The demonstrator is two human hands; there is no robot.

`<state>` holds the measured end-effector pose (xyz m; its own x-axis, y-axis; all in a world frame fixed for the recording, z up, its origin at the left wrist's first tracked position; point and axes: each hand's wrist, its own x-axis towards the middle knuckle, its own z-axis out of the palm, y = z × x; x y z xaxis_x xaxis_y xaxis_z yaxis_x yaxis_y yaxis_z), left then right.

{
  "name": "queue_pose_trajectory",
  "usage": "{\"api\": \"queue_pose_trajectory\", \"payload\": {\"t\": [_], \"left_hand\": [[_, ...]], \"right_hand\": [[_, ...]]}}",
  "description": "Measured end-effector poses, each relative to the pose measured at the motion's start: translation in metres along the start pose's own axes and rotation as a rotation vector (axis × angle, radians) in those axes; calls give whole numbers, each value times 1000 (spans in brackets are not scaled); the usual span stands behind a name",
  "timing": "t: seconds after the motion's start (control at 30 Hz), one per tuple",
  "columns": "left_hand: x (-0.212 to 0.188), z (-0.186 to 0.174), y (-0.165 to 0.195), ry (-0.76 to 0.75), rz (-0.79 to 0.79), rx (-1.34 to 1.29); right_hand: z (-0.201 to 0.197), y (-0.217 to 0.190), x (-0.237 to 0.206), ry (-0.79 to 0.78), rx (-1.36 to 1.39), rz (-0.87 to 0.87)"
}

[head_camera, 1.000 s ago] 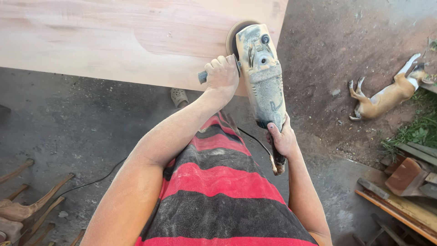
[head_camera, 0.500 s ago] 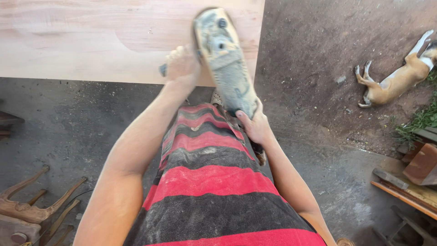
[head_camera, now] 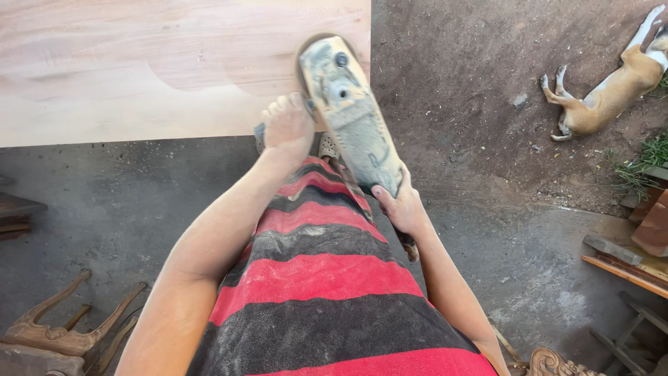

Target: The person picks up an electric orbital sander and sands the surface of a large wooden board laid on the ground, moving the sander back and forth across the board and repositioning around it to cover different areas.

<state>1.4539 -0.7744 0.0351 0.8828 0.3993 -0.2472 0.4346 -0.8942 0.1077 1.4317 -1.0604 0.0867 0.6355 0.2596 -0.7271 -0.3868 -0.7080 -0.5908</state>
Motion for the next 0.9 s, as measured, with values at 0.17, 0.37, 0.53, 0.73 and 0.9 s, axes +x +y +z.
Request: {"api": "queue_pose_trajectory", "payload": {"t": [0.17, 0.37, 0.53, 0.73, 0.9], "left_hand": [[3, 11, 52, 56, 163, 49], [-8, 9, 22, -2, 132, -17], [-17, -9, -28, -50, 34, 40], [25, -19, 11, -5, 169, 30], [26, -20, 35, -17, 238, 105]], "right_hand": [[-8, 29, -22, 77, 133, 47], [3, 30, -17, 56, 78, 5], [25, 17, -3, -49, 26, -117], [7, 5, 3, 56, 91, -72], [0, 14, -7, 54, 129, 17]]}}
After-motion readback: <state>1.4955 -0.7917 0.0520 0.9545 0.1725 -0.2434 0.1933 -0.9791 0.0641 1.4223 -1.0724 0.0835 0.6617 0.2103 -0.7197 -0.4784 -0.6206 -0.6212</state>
